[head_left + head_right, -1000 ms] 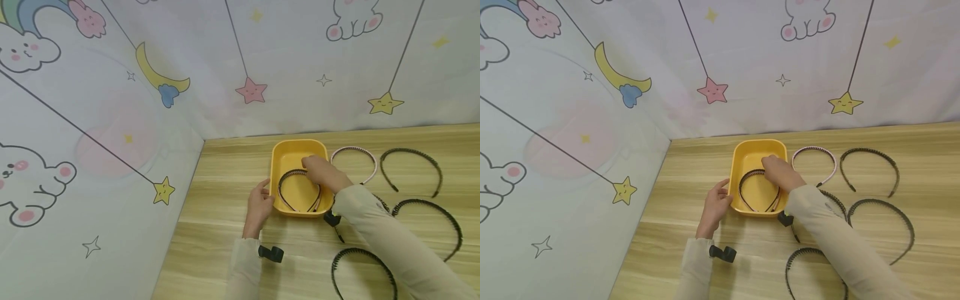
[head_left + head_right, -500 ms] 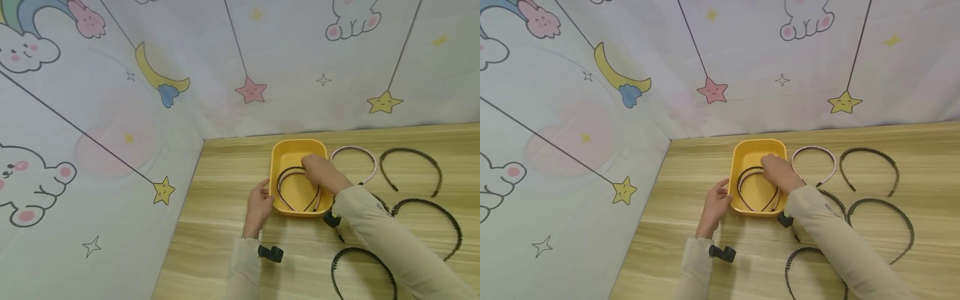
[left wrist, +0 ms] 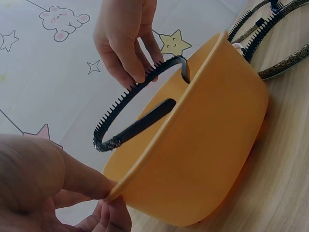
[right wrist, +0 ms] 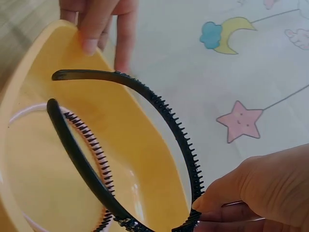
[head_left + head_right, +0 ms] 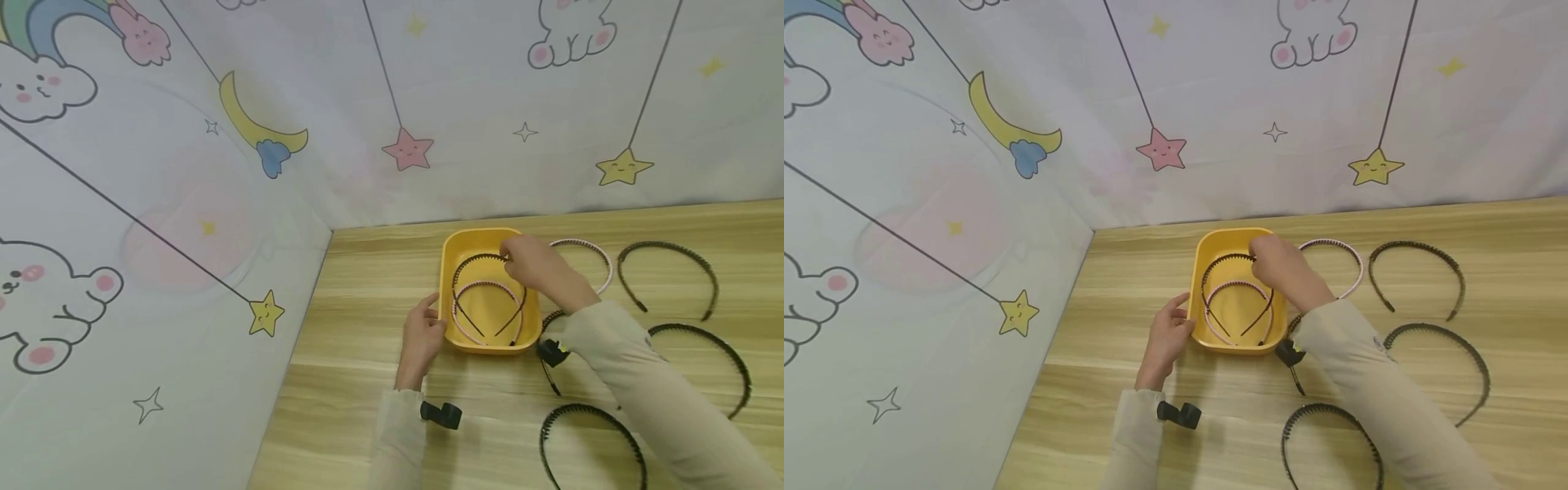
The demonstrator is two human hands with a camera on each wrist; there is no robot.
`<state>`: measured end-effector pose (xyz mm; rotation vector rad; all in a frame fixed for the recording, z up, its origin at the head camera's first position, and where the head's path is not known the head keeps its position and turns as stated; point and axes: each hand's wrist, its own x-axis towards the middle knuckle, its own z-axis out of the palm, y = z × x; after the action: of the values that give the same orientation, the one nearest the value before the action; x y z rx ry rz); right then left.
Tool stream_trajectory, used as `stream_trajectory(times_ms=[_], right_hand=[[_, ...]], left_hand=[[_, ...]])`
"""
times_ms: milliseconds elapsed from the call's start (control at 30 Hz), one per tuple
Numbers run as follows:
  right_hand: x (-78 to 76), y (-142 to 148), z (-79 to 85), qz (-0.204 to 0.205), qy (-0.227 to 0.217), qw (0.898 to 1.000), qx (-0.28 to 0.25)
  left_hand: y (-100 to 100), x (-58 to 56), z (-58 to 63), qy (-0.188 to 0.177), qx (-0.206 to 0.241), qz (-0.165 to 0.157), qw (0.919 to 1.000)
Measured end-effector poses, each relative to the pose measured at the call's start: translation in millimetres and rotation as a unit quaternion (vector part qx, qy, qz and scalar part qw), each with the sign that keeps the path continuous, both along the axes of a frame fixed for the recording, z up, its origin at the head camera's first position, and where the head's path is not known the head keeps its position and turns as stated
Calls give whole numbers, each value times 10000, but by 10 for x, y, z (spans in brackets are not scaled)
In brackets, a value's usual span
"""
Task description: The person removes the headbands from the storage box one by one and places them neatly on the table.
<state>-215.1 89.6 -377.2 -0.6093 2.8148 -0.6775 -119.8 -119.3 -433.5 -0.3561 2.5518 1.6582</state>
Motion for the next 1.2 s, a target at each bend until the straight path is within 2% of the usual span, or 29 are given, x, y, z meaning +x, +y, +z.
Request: stream_trajectory(times_ms=[267,700,933,1200], right_hand=[[77,151,69,-68,229,9992,-335],[258,453,131,-355,-46,9969,-705],[364,693,93,-236,11,9971,-729],[587,995,11,-178,-25,9983,-558]], left_hand=[[3,-13,-11,-66,-23,82,9999],[10,-12,-8,-73,7,115,9999],[8,-4,-4,-110,69,68,9999],[4,-2,2,-131,26,40,9999]])
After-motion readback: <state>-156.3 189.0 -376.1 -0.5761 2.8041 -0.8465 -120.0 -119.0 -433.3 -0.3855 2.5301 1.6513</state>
